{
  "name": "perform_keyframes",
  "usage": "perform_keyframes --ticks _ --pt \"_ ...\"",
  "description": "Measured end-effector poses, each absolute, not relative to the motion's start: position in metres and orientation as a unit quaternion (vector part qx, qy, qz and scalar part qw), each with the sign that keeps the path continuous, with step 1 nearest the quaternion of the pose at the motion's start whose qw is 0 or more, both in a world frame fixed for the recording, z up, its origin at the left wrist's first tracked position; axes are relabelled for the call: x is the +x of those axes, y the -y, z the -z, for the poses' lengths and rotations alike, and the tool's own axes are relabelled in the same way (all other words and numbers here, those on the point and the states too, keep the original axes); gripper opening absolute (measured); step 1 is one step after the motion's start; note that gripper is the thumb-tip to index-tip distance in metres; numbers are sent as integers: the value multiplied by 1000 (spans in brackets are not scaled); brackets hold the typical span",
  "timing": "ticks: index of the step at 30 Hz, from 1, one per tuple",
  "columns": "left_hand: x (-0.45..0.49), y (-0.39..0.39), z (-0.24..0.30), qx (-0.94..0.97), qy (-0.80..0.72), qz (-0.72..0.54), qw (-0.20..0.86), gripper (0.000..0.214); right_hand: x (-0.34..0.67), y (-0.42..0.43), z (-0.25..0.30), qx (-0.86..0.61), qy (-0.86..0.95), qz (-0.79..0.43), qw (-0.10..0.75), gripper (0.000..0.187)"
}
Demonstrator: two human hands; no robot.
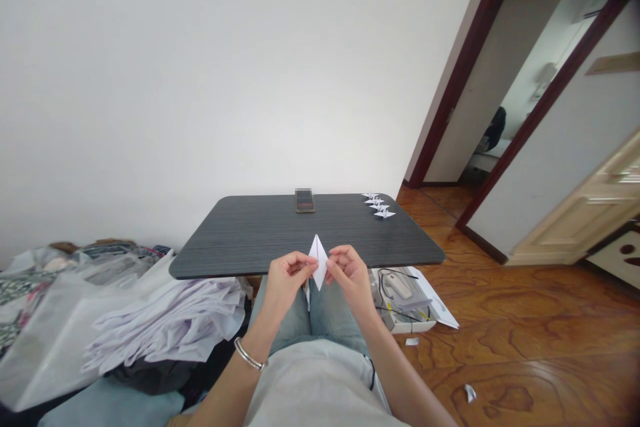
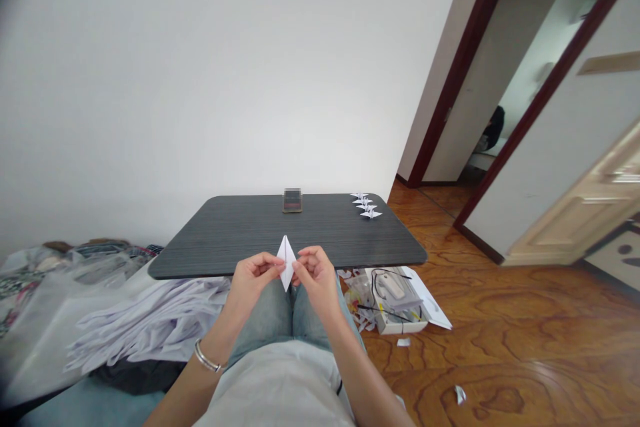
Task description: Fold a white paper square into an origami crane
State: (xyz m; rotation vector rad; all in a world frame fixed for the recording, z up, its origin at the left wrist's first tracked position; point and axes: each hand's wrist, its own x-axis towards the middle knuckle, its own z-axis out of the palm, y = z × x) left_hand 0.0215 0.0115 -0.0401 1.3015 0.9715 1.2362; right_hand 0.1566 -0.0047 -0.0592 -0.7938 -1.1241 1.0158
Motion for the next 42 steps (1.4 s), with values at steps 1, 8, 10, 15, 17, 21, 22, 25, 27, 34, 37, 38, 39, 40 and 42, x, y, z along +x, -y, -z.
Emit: perform_keyframes --ticks 1,8,10,15,17,21,22,25,27,34,37,38,39,40,42 --pt "22 -11 40 547 -406 -516 520 14 156 4 60 -365 497 -449 647 22" --pt "23 -11 40 555 -374 -521 530 17 158 0 65 -395 551 -429 598 25" --pt "23 -10 40 560 -363 -522 532 20 158 0 65 -396 553 -425 596 26" --pt "25 -10 41 534 -333 -542 557 26 158 2 64 -403 557 -418 593 26" --pt "26 -10 41 529 -329 -543 563 31 158 3 64 -406 560 -413 593 26" --pt "26 -11 41 537 -335 -542 553 33 156 4 64 -403 565 -411 592 25" --pt "26 -11 41 537 -335 -543 551 33 156 4 63 -400 566 -412 591 25" --pt "26 -10 41 538 -333 -546 549 34 154 5 63 -388 571 -418 590 25" --pt "26 -10 41 542 -331 -544 548 35 154 5 64 -385 571 -420 591 26" --pt "23 -11 42 558 -328 -530 548 35 156 3 71 -391 567 -418 592 27" --pt "22 -11 41 553 -323 -529 557 34 158 2 71 -394 571 -414 590 28" --pt "22 -12 41 550 -324 -529 560 34 159 1 71 -395 573 -412 589 29" --pt "22 -12 40 548 -326 -528 561 34 159 1 70 -398 571 -408 590 29" --pt "22 -12 40 547 -330 -527 560 34 159 1 69 -401 570 -405 592 29" --pt "23 -12 41 550 -341 -527 551 36 159 1 67 -406 571 -398 593 29"
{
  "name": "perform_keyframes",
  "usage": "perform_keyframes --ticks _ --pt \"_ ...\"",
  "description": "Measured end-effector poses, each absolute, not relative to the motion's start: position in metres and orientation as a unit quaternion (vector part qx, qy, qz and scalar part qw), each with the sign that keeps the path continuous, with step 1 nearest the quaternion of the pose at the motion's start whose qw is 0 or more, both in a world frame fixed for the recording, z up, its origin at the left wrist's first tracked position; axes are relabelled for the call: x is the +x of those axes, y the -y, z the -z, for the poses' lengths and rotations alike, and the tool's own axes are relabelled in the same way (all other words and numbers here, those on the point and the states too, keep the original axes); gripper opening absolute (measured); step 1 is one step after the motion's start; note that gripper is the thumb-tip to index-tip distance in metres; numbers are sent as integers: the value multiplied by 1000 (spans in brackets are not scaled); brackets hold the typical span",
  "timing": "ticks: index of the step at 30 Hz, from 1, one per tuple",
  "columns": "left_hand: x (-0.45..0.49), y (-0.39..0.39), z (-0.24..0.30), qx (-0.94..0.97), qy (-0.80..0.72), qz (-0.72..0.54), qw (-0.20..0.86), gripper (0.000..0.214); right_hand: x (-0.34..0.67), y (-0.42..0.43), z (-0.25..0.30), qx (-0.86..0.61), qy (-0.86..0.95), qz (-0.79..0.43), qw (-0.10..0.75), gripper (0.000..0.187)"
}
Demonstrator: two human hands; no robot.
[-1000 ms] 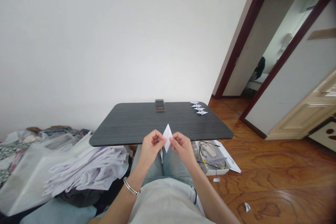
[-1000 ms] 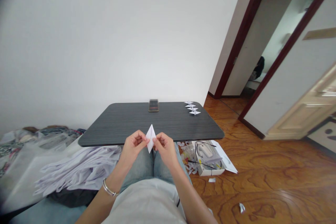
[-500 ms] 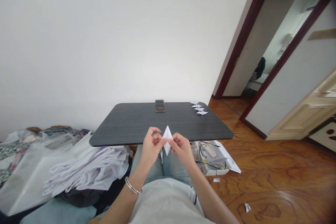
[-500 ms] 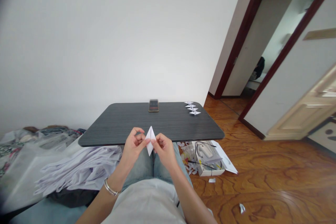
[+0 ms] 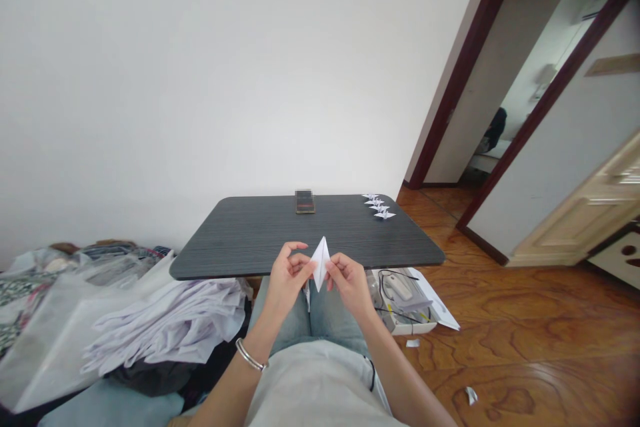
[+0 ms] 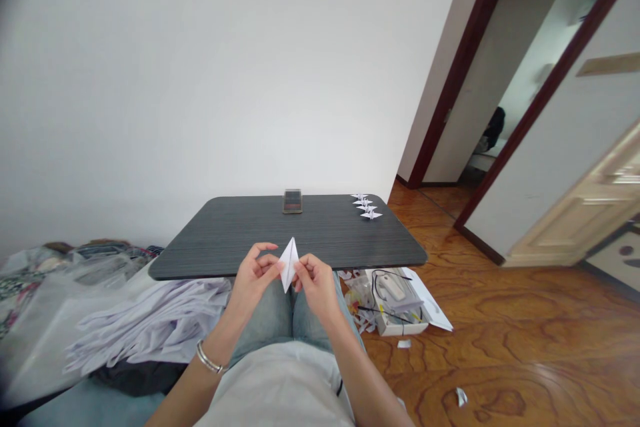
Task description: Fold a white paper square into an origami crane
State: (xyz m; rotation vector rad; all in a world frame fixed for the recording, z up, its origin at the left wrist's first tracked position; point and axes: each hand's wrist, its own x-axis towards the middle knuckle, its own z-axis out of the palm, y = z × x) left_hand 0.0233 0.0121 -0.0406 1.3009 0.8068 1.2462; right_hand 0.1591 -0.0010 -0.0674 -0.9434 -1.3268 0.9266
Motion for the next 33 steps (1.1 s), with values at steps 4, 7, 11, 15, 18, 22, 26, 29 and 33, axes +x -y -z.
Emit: perform_keyframes --ticks 4,7,11,15,18,22,26,29,33 --pt "25 -12 43 566 -364 -542 504 34 157 0 68 -410 567 -387 600 22" --pt "25 -12 44 575 -386 -559 456 26 155 0 69 -426 530 -356 641 16" --pt "25 -11 45 606 -413 -543 409 13 155 1 67 -428 546 -358 625 13" --pt "25 -8 40 647 -407 -515 387 12 156 3 63 -426 566 -360 607 19" --pt "24 -6 37 666 -381 -497 406 17 158 4 62 -418 560 -361 618 24" --pt "23 -6 39 660 -358 -513 417 19 159 4 62 -409 543 -381 626 21" --pt "24 -8 42 668 -353 -512 407 19 159 4 62 -399 535 -397 629 20" --pt "24 -9 39 673 -368 -515 382 14 158 4 62 -377 533 -410 636 20" --pt "22 -12 37 670 -376 -515 381 7 156 4 61 -356 540 -420 637 20"
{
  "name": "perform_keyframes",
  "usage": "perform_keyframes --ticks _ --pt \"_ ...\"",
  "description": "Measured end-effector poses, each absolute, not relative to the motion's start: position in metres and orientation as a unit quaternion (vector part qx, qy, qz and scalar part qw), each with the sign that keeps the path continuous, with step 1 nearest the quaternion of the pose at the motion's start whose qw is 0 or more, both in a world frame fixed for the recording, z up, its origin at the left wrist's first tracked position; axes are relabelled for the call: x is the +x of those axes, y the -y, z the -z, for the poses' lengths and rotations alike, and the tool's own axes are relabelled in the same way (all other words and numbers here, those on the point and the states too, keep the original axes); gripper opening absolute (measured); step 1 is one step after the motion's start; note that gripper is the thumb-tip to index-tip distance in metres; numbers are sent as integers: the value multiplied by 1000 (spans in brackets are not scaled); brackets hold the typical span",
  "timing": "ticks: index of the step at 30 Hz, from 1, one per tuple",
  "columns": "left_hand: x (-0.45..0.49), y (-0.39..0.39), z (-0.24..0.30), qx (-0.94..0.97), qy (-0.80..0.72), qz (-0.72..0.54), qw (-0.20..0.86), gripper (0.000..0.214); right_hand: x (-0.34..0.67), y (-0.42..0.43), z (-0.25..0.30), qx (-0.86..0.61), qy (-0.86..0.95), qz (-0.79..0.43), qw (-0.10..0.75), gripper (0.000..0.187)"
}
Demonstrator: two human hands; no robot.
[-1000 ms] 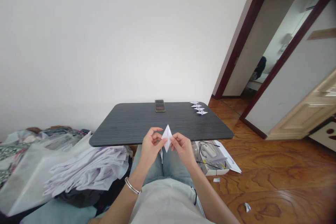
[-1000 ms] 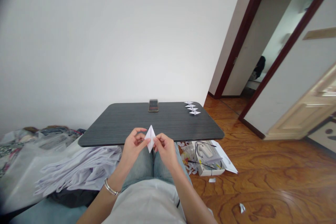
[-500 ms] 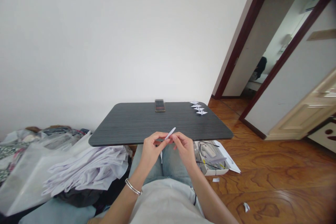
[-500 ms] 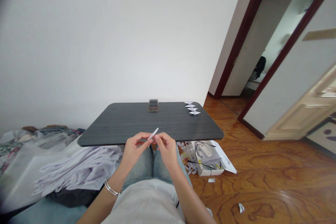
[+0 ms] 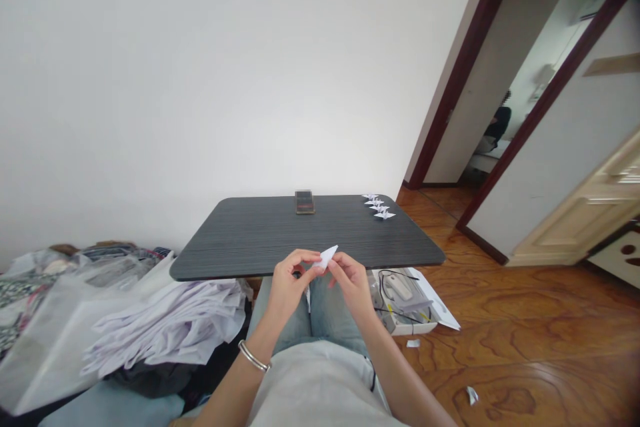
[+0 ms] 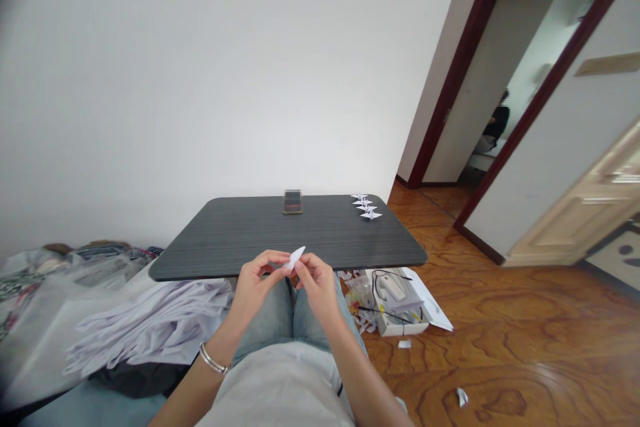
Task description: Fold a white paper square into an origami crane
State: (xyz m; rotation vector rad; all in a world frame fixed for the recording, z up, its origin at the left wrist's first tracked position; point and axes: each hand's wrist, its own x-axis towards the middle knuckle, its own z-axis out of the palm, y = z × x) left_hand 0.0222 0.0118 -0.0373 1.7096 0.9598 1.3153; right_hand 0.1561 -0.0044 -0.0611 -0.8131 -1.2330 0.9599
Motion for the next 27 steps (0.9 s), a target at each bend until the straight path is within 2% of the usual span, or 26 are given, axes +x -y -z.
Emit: perform_keyframes --ticks 5,16,27 --pt "20 -15 45 639 -365 -535 414 5 155 6 60 -355 543 -423 633 23" --pt "22 -15 44 576 -364 -566 465 21 158 5 58 -379 552 -409 620 27" --pt "23 -13 41 584 -330 -563 482 16 163 3 58 -374 527 -445 620 20"
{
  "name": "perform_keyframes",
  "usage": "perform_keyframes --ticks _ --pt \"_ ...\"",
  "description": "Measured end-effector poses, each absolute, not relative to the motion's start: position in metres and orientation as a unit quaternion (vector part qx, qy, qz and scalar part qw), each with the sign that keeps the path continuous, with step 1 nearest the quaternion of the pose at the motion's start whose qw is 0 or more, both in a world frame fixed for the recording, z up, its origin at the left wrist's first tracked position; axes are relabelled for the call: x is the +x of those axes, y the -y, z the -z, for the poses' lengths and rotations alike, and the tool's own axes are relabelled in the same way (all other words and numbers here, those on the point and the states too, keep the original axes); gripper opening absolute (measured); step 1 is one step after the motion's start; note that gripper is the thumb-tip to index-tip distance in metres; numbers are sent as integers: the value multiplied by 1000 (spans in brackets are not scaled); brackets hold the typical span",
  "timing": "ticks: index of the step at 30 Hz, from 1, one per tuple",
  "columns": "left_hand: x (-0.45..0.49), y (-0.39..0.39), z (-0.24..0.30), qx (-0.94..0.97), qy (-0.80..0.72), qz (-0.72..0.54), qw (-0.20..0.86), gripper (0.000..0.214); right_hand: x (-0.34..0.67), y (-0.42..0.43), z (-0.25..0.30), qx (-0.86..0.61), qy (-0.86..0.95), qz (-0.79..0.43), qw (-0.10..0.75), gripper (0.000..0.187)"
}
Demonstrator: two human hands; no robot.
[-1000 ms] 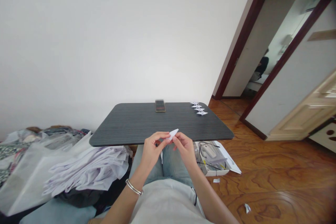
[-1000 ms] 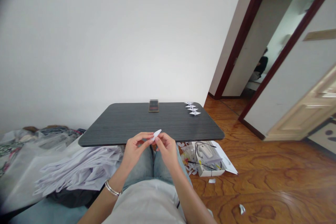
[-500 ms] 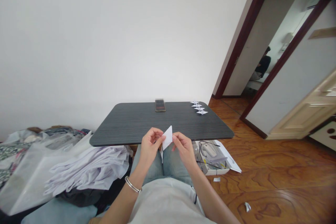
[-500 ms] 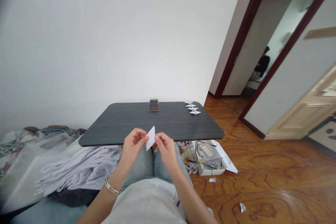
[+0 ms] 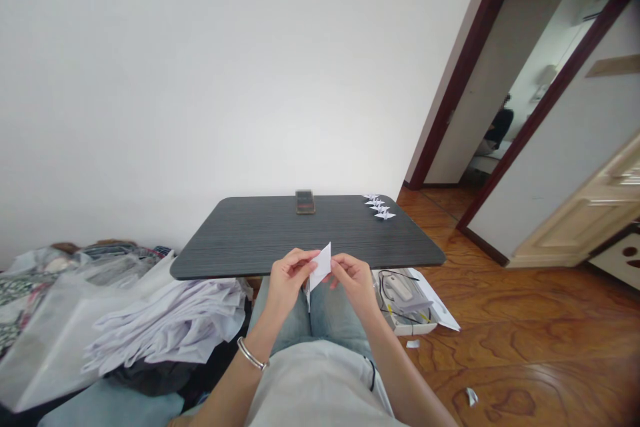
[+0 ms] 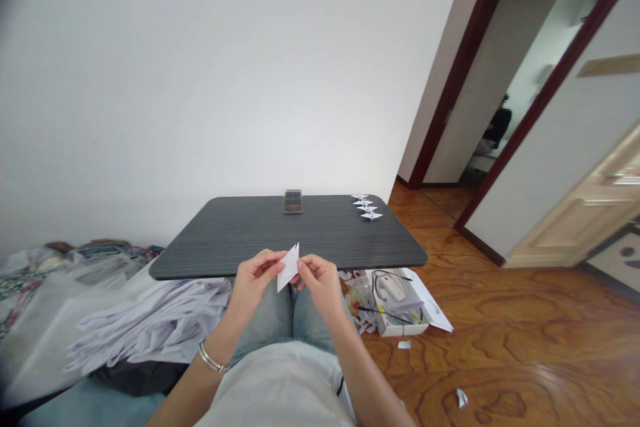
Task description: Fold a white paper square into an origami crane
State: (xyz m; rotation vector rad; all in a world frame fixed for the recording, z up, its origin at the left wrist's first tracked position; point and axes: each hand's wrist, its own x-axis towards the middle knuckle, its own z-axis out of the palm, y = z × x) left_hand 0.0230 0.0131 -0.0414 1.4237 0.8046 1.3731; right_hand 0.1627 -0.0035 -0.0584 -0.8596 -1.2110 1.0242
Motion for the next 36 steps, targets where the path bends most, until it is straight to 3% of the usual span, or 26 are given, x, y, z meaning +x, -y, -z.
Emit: perform_keyframes --ticks 7,18,29,36 --pt "23 -11 40 596 -329 -558 475 13 164 3 57 -381 518 -454 618 22" --pt "18 -14 46 604 -340 -457 558 17 168 2 54 -386 506 -465 615 24" --pt "20 -14 49 601 -394 -504 479 13 170 4 54 -387 511 -511 573 27" --pt "19 -16 50 602 -399 -495 483 14 170 3 54 -393 489 -553 548 27"
